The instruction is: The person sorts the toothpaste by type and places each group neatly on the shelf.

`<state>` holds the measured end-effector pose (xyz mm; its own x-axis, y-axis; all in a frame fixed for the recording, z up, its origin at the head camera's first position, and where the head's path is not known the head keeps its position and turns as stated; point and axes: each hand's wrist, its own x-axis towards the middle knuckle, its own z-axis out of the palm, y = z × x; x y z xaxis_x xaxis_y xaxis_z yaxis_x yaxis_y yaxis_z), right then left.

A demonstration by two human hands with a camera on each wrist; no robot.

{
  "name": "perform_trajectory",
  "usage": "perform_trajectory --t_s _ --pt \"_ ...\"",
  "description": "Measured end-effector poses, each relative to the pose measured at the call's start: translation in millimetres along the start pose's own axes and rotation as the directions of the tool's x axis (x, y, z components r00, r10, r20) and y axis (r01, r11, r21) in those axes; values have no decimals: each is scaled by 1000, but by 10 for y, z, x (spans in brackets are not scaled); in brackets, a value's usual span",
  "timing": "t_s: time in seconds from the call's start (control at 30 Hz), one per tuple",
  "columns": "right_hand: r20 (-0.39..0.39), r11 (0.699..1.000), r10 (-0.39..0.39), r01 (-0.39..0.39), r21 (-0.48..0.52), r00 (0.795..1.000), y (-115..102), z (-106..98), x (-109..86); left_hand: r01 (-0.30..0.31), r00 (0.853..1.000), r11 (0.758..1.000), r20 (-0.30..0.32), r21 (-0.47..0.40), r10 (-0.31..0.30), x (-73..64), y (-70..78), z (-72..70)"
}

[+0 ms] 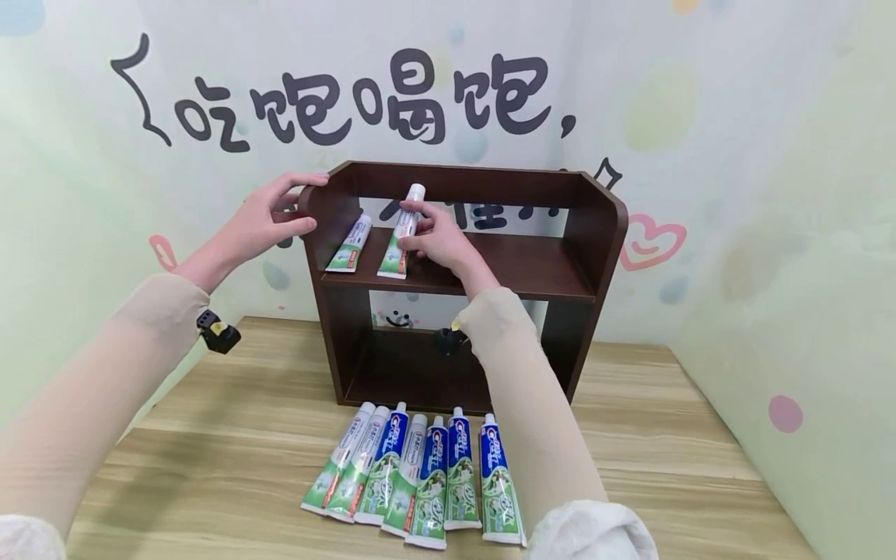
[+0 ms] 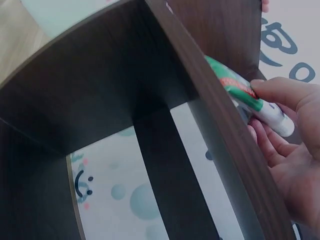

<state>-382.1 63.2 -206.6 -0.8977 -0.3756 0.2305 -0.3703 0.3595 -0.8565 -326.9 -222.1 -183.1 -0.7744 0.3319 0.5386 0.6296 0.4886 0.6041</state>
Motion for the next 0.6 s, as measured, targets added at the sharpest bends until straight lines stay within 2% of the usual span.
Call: perform_trajectory --t_s 0.27,0.6 --pt "64 1000 -4 5 -18 998 8 -4 37 -4 1000 1000 -1 21 4 -2 -7 7" --pt "93 996 74 -70 -51 993 25 13 45 6 1000 999 0 32 -6 -3 8 -8"
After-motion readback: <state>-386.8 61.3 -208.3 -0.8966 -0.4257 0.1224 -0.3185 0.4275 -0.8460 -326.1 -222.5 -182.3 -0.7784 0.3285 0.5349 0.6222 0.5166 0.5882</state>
